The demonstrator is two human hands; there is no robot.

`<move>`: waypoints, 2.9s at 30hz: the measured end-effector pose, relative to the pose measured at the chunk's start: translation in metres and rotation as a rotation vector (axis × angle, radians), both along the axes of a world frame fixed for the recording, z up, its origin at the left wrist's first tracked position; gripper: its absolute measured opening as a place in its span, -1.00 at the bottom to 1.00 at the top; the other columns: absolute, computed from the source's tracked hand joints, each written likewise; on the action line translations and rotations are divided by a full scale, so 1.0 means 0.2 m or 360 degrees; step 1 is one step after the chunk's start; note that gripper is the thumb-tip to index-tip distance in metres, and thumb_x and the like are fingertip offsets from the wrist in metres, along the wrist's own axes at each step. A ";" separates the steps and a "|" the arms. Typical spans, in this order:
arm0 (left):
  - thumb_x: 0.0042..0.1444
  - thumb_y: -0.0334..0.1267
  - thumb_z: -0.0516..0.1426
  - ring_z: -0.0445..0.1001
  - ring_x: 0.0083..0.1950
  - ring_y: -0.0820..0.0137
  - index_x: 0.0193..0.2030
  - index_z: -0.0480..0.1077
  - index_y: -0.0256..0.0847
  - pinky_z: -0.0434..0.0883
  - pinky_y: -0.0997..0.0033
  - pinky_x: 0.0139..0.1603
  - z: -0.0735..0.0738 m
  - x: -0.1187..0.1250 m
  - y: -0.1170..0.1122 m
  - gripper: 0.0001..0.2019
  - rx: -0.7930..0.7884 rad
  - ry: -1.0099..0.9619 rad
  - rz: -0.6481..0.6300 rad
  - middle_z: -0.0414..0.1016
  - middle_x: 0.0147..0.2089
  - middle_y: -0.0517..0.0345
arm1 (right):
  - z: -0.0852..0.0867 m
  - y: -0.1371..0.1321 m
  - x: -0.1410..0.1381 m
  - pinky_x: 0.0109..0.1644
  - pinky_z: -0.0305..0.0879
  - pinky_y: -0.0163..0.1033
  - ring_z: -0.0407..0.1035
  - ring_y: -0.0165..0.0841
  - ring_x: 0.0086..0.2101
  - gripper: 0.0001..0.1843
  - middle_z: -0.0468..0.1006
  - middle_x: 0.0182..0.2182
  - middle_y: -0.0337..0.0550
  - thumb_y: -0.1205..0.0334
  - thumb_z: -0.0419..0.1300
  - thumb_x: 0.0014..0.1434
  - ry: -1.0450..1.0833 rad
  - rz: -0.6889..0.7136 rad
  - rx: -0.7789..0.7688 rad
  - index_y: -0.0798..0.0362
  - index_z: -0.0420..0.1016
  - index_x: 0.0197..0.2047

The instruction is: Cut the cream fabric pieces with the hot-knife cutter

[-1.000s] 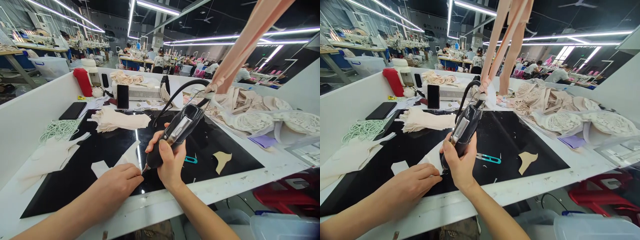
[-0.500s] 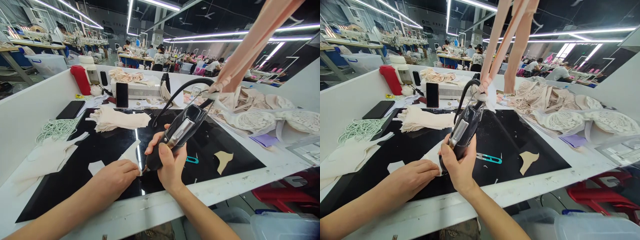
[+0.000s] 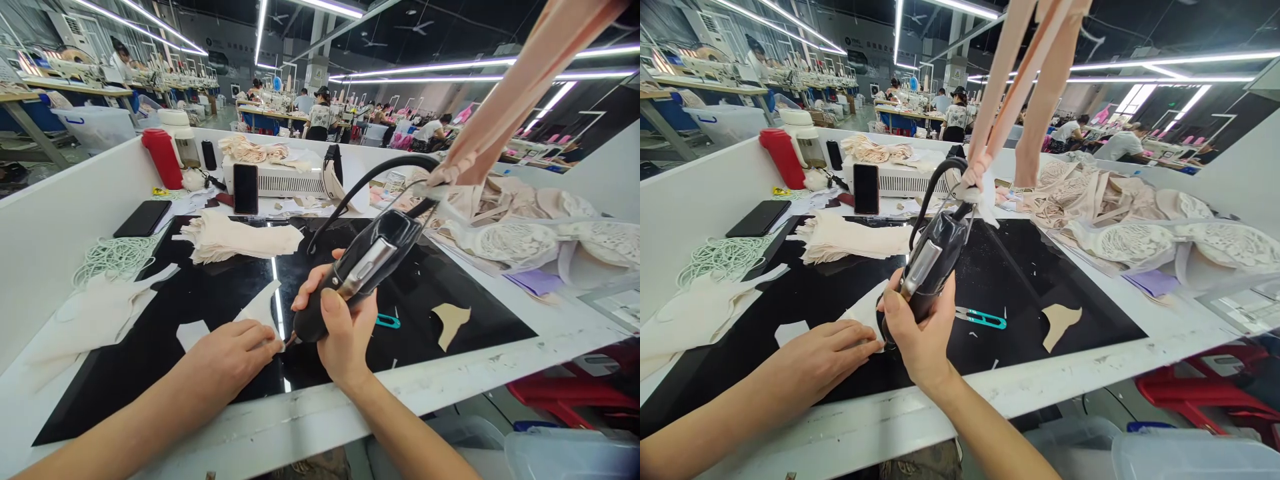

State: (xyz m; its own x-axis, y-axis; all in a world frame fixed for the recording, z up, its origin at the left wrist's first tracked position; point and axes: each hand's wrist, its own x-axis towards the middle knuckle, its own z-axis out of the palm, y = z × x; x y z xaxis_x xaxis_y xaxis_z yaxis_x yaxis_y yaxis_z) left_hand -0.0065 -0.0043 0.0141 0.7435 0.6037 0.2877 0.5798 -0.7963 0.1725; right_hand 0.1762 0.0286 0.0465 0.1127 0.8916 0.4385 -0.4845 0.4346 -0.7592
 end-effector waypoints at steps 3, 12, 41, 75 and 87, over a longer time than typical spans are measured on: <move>0.49 -0.44 -0.09 0.58 -0.01 0.23 0.10 0.45 -0.23 0.56 0.23 0.01 0.01 0.01 0.00 -0.70 0.0084 0.0014 -0.0007 0.58 -0.03 0.02 | 0.00 0.00 0.00 -0.34 0.48 -0.27 0.46 -0.45 -0.46 -0.54 0.55 -0.31 -0.35 0.11 0.42 0.21 0.0010 0.0001 -0.0009 -0.16 0.34 0.09; 0.47 -0.46 -0.05 0.56 0.04 0.20 0.15 0.44 -0.24 0.57 0.18 0.05 0.00 0.00 -0.01 -0.71 0.0129 -0.0006 0.0008 0.57 0.06 -0.02 | 0.00 -0.01 0.00 -0.34 0.47 -0.31 0.46 -0.48 -0.45 -0.63 0.56 -0.31 -0.36 0.10 0.41 0.25 0.0013 0.0027 0.0047 -0.16 0.39 0.05; 0.41 -0.43 0.08 0.57 0.12 0.05 0.18 0.48 -0.17 0.63 -0.01 0.05 -0.05 -0.03 -0.03 -0.71 0.0175 -0.0019 0.0138 0.52 0.19 -0.18 | 0.01 0.06 -0.05 -0.34 0.47 -0.29 0.46 -0.49 -0.46 -0.62 0.56 -0.31 -0.37 0.09 0.39 0.26 -0.0040 -0.0009 0.0041 -0.16 0.42 0.09; 0.58 -0.26 -0.22 0.58 0.15 0.20 0.12 0.53 -0.34 0.53 0.19 0.18 0.01 0.05 -0.20 -0.51 0.0369 0.0074 0.0251 0.63 0.13 -0.07 | 0.03 -0.05 -0.03 -0.36 0.46 -0.25 0.44 -0.45 -0.47 -0.59 0.50 -0.32 -0.35 0.06 0.38 0.27 -0.0097 0.0075 0.0029 -0.16 0.37 0.10; 0.55 -0.31 -0.08 0.58 0.00 0.28 0.05 0.50 -0.27 0.55 0.27 0.09 -0.04 -0.03 -0.03 -0.69 0.0067 -0.0197 -0.0069 0.60 -0.03 0.01 | 0.02 -0.05 -0.03 -0.37 0.45 -0.23 0.44 -0.43 -0.48 -0.56 0.49 -0.32 -0.35 0.02 0.39 0.25 -0.0110 0.0051 0.0018 -0.16 0.35 0.11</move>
State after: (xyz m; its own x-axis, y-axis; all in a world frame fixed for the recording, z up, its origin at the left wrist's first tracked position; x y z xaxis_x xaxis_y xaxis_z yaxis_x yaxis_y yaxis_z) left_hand -0.0132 -0.0105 0.0057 0.7258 0.5572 0.4033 0.5209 -0.8282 0.2068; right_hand 0.1709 0.0189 0.0509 0.0534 0.8891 0.4546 -0.4446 0.4288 -0.7864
